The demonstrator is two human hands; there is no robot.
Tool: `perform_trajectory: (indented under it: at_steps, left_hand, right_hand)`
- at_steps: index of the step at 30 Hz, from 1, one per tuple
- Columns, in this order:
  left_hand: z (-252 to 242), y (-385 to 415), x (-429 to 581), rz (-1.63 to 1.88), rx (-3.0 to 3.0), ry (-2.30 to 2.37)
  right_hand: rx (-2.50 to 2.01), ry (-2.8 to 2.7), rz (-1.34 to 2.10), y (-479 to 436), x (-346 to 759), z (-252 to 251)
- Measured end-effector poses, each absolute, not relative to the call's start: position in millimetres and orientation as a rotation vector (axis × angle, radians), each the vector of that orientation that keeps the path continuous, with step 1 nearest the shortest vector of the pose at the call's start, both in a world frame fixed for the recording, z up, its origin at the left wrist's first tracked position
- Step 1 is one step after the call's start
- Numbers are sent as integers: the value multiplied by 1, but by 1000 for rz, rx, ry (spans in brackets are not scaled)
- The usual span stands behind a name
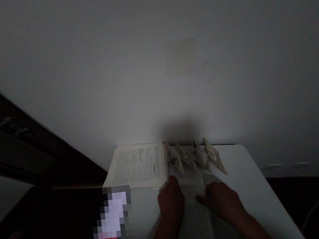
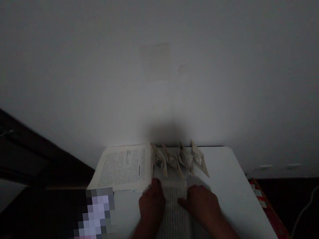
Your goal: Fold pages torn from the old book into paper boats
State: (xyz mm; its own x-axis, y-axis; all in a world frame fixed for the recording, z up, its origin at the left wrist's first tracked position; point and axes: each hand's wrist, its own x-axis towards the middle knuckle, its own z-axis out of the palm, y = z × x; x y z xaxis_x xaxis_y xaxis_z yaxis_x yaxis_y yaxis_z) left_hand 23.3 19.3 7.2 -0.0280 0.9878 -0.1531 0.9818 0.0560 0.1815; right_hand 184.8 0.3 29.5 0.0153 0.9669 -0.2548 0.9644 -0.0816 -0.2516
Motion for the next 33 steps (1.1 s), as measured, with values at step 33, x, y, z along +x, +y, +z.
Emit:
perform_trajectory:
  at_steps: [33]
  left_hand:
    - [0, 17, 22, 90, 2097, 2135]
  right_hand:
    - [-2004, -1823, 800, -8, 220, 18]
